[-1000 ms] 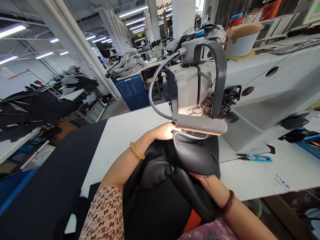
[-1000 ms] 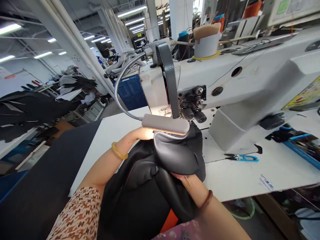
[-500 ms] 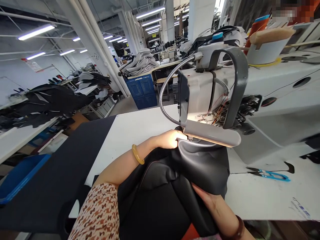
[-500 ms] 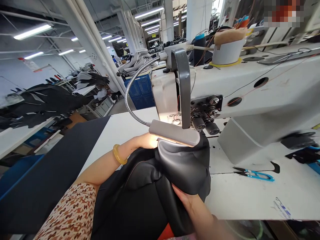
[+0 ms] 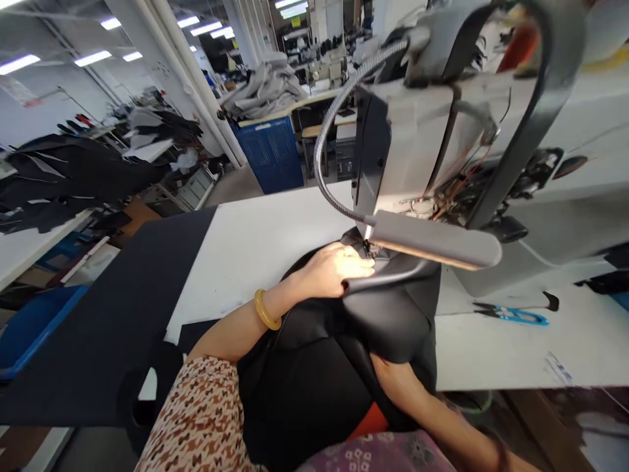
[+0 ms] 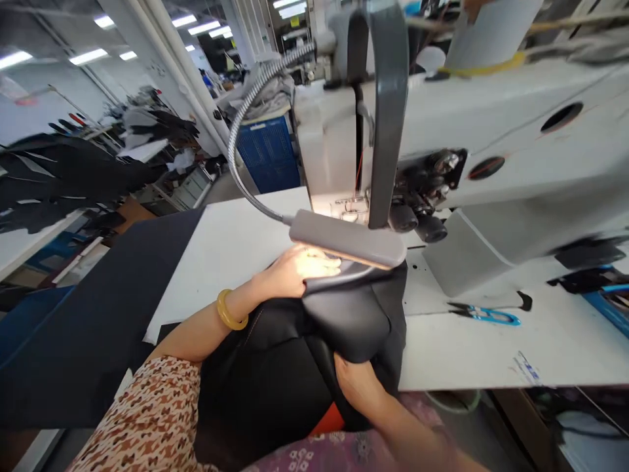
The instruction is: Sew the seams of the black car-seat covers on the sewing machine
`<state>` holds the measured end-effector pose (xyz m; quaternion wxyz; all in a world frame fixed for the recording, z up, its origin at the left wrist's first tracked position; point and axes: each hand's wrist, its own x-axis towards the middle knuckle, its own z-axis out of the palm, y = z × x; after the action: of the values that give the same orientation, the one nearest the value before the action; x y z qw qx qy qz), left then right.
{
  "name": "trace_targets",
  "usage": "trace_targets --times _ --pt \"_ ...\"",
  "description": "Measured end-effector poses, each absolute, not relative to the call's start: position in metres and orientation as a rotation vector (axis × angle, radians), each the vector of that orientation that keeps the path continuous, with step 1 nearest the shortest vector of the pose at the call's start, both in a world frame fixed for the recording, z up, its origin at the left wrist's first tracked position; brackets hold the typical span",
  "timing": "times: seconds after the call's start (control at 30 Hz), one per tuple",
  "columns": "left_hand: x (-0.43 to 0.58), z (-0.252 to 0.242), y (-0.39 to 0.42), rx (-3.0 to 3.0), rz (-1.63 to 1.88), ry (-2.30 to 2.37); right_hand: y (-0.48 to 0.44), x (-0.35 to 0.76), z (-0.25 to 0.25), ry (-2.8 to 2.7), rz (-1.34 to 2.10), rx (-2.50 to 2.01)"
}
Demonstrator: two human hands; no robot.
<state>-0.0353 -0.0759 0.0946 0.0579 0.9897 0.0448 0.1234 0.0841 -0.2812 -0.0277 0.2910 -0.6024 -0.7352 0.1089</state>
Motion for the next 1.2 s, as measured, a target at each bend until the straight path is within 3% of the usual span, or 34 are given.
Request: trace_targets --times 0.13,0.3,0.57,0.93,1.2 --pt "-0.036 0.084 -0.076 3.013 0.581 0.046 -0.305 0.102 0.048 -2.144 0.300 -1.427" --pt "-0.035 0.083 -0.079 3.051 0.729 0.083 -0.234 0.132 0.122 -2.297 -0.454 -1.319" --pt "-0.034 0.077 -0.086 3.129 0.730 0.161 -0.201 0.139 0.106 -2.657 -0.505 -1.760" --pt "-0.034 0.078 -0.096 3.170 0.702 0.311 -0.197 0.148 0.109 -2.717 -0.398 -1.737" --pt "-0.030 0.075 -0.111 3.206 0.721 0.436 -0.189 0.167 0.105 -2.696 -0.523 -1.651"
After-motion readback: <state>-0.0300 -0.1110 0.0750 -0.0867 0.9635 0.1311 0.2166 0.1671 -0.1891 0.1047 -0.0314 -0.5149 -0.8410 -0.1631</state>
